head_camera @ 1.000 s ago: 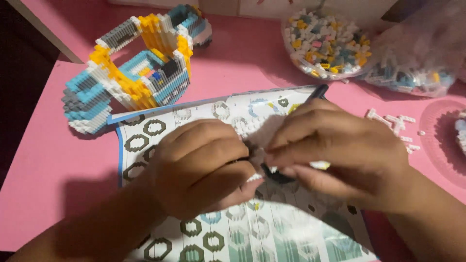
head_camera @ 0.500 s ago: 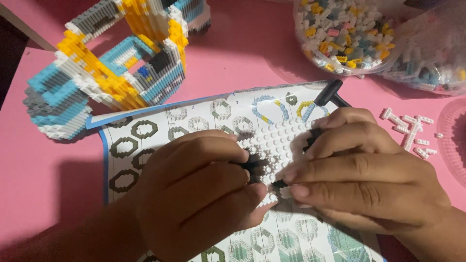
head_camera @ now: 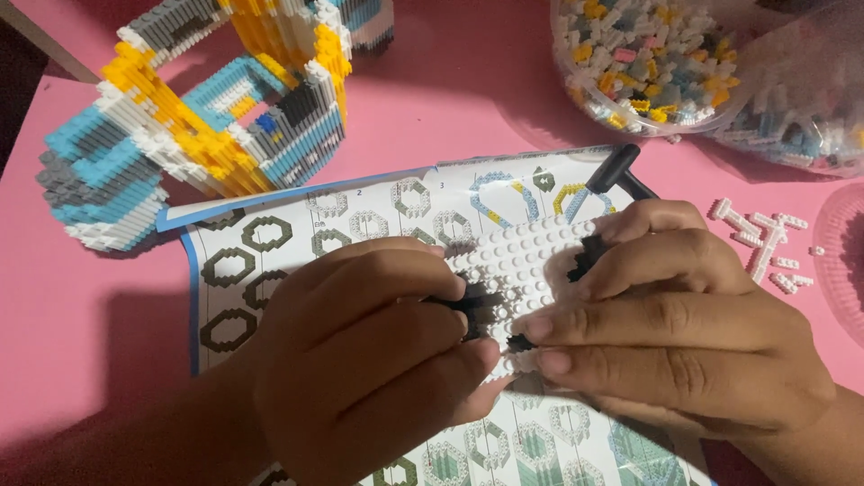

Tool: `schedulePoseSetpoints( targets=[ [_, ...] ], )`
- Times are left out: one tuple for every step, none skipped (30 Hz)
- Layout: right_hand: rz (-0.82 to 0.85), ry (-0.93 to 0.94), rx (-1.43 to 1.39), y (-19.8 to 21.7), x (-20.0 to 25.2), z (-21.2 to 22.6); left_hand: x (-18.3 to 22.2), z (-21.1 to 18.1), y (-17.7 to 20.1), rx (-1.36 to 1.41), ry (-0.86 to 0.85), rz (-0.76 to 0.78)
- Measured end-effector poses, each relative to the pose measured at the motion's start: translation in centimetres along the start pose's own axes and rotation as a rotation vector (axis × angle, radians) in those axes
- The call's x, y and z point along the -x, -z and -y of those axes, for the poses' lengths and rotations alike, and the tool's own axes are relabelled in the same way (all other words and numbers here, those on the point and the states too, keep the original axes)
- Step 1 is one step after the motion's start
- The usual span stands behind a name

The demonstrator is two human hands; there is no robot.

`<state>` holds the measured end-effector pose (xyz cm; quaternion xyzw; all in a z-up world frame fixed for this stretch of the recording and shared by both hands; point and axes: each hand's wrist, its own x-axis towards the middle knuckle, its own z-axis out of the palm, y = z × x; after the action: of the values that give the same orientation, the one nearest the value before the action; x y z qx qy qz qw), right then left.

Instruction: Assembling a complex structure using small interlocking plastic blocks following printed instructions.

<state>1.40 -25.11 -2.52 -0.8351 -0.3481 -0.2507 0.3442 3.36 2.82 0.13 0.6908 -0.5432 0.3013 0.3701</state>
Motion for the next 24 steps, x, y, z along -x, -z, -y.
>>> schedulePoseSetpoints(
  targets=[
    [0.001, 0.124, 0.005, 0.0, -0.6, -0.1, 0.0, 0.0, 0.0, -0.004, -0.001, 0.003],
    [0.003, 0.249, 0.01, 0.0, -1.3, -0.1, 0.0, 0.0, 0.0, -0.008, -0.003, 0.005],
    [0.002, 0.249, 0.01, 0.2, -1.0, 0.0, 0.1, 0.0, 0.0, -0.008, -0.003, 0.005],
    [0.035, 0.196, 0.017, 0.4, -0.7, 0.2, 0.1, 0.1, 0.0, -0.01, -0.008, 0.0],
    [0.067, 0.143, 0.023, 0.6, -0.4, 0.4, 0.1, 0.1, -0.1, -0.013, -0.014, -0.005],
    [0.067, 0.143, 0.023, 0.5, -0.1, 0.4, 0.1, 0.1, -0.1, -0.013, -0.013, -0.005],
    [0.049, 0.103, 0.027, 0.4, 0.2, 0.5, 0.1, 0.1, -0.1, -0.023, -0.018, -0.013],
    [0.03, 0.062, 0.032, 0.4, 0.5, 0.5, 0.0, 0.1, -0.2, -0.034, -0.024, -0.02],
    [0.03, 0.062, 0.032, 0.8, 0.7, 0.6, 0.1, 0.1, -0.2, -0.033, -0.023, -0.021],
    [0.076, -0.008, -0.013, 1.1, 1.0, 0.7, 0.1, 0.1, -0.2, -0.037, -0.027, -0.018],
    [0.122, -0.078, -0.057, 1.5, 1.2, 0.8, 0.2, 0.1, -0.1, -0.041, -0.03, -0.016],
    [0.122, -0.077, -0.058, 1.6, 0.9, 1.4, 0.2, 0.1, -0.2, -0.041, -0.03, -0.016],
    [0.146, -0.101, -0.046, 1.8, 0.5, 1.9, 0.2, 0.1, -0.3, -0.05, -0.037, -0.03],
    [0.17, -0.125, -0.033, 1.9, 0.2, 2.5, 0.2, 0.2, -0.4, -0.058, -0.045, -0.043],
    [0.17, -0.126, -0.033, 2.4, -1.4, 3.4, 0.2, 0.1, -0.3, -0.058, -0.045, -0.043],
    [0.268, -0.011, 0.028, 2.8, -2.9, 4.3, 0.2, 0.1, -0.3, -0.052, -0.042, -0.037],
    [0.367, 0.103, 0.088, 3.3, -4.5, 5.2, 0.2, 0.1, -0.3, -0.046, -0.038, -0.032],
    [0.366, 0.102, 0.088, 3.4, -4.3, 5.0, 0.2, 0.1, -0.3, -0.046, -0.039, -0.031],
    [0.385, 0.126, 0.095, 3.5, -4.2, 4.8, 0.2, 0.1, -0.3, -0.048, -0.036, -0.028],
    [0.403, 0.149, 0.102, 3.5, -4.1, 4.6, 0.2, 0.0, -0.3, -0.05, -0.034, -0.025],
    [0.402, 0.149, 0.102, 3.6, -4.3, 4.8, 0.2, 0.1, -0.2, -0.05, -0.035, -0.024],
    [0.416, 0.147, 0.105, 3.7, -4.4, 4.9, 0.1, 0.1, -0.2, -0.049, -0.037, -0.016],
    [0.43, 0.145, 0.109, 3.8, -4.6, 5.1, 0.1, 0.1, -0.2, -0.048, -0.038, -0.007],
    [0.428, 0.145, 0.109, 3.5, -4.7, 4.8, 0.1, 0.1, -0.3, -0.048, -0.039, -0.006]
  ],
)
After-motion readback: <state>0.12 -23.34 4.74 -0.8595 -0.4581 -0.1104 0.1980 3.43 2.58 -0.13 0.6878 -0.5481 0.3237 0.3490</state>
